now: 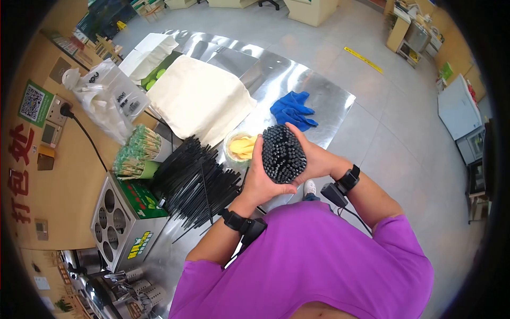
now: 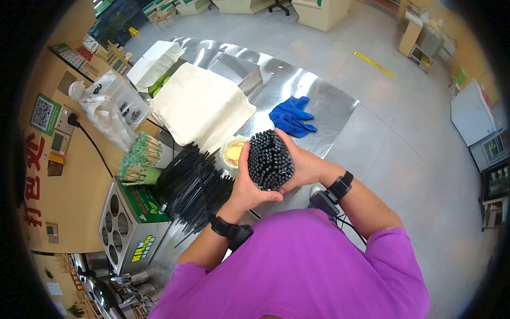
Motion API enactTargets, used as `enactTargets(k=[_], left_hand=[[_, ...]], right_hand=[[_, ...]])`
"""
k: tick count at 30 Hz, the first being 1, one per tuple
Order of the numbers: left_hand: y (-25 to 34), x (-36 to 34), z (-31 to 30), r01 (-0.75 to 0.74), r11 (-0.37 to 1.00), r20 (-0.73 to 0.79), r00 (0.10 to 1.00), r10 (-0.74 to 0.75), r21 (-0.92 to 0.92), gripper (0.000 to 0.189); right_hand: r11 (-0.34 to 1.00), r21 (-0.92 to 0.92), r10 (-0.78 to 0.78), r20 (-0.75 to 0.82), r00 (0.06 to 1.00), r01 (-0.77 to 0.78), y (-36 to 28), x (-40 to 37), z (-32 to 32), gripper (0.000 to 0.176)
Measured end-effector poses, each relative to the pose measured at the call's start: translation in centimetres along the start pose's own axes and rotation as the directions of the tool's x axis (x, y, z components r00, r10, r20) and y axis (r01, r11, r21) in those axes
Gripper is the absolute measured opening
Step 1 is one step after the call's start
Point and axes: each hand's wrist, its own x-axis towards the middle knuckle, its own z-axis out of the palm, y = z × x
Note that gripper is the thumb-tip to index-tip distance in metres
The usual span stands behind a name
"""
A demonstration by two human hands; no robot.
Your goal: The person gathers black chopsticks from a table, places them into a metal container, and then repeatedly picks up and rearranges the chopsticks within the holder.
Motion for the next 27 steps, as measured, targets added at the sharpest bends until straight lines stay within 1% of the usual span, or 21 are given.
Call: enactTargets(k=[1, 3, 4, 7, 9, 10, 12, 15, 16, 18, 21, 24, 27], left_hand=[[0.3, 0.4, 0.0, 0.02, 0.999, 0.019, 1.0, -0.019, -0.037, 0.157], [-0.3, 0.4, 0.0, -0.025, 1.0, 0.019, 0.999, 0.025, 0.007, 0.152], [-0.6, 0.4, 0.0, -0.046, 0.998, 0.018, 0.999, 0.046, 0.029, 0.15], [-0.6, 0.4, 0.0, -0.02, 0.997, -0.022, 1.0, 0.022, 0.069, 0.136], [-0.1, 0.3, 0.0, -0.004, 0.995, -0.063, 0.998, 0.01, 0.097, 0.123], [0.2, 0.4, 0.0, 0.003, 0.994, -0.083, 0.997, 0.006, 0.111, 0.116], [0.8, 0.5, -0.1, 0.049, 0.995, -0.113, 0.993, -0.04, 0.081, 0.108], [1.0, 0.6, -0.3, 0.093, 0.993, -0.161, 0.984, -0.081, 0.067, 0.098], [1.0, 0.6, -0.4, 0.106, 0.992, -0.178, 0.98, -0.092, 0.067, 0.095], [0.7, 0.7, -0.6, 0.089, 0.994, -0.17, 0.982, -0.078, 0.059, 0.093], [0.5, 0.6, -0.9, 0.077, 0.995, -0.161, 0.985, -0.065, 0.069, 0.092], [0.2, 0.6, -1.0, 0.048, 0.996, -0.167, 0.985, -0.034, 0.079, 0.091], [-0.2, 0.4, -1.0, 0.024, 0.996, -0.171, 0.985, -0.009, 0.087, 0.09]], right_hand=[[1.0, -0.018, 0.0, 0.017, 1.0, 0.0, -0.2, 0.4, -0.1, 0.152], [0.998, -0.068, -0.005, 0.051, 0.999, 0.008, -0.6, 0.9, -0.3, 0.155], [0.998, -0.06, -0.019, 0.048, 0.999, 0.022, -0.5, 0.9, -0.3, 0.154], [0.998, -0.039, -0.046, 0.033, 0.998, 0.047, 0.1, 1.0, 0.3, 0.151], [0.998, -0.04, -0.049, 0.006, 0.999, 0.049, 0.2, 1.0, 0.6, 0.146], [0.996, -0.053, -0.068, -0.017, 0.998, 0.067, 0.2, 1.1, 0.7, 0.142], [0.991, -0.081, -0.111, -0.059, 0.992, 0.106, 0.0, 1.4, 0.7, 0.133], [0.997, 0.069, -0.017, -0.174, 0.985, 0.03, 0.7, 1.4, 1.7, 0.116], [0.997, 0.075, -0.008, -0.191, 0.982, 0.023, 0.8, 1.3, 2.0, 0.113], [0.996, 0.088, 0.008, -0.226, 0.974, 0.013, 0.8, 1.3, 2.3, 0.107], [0.998, 0.069, 0.021, -0.227, 0.974, -0.005, 0.6, 1.2, 2.1, 0.106], [0.998, 0.065, 0.022, -0.246, 0.969, -0.006, 1.1, 1.1, 2.1, 0.101], [0.992, 0.105, 0.088, -0.19, 0.978, -0.069, 1.0, 1.0, 1.6, 0.109]])
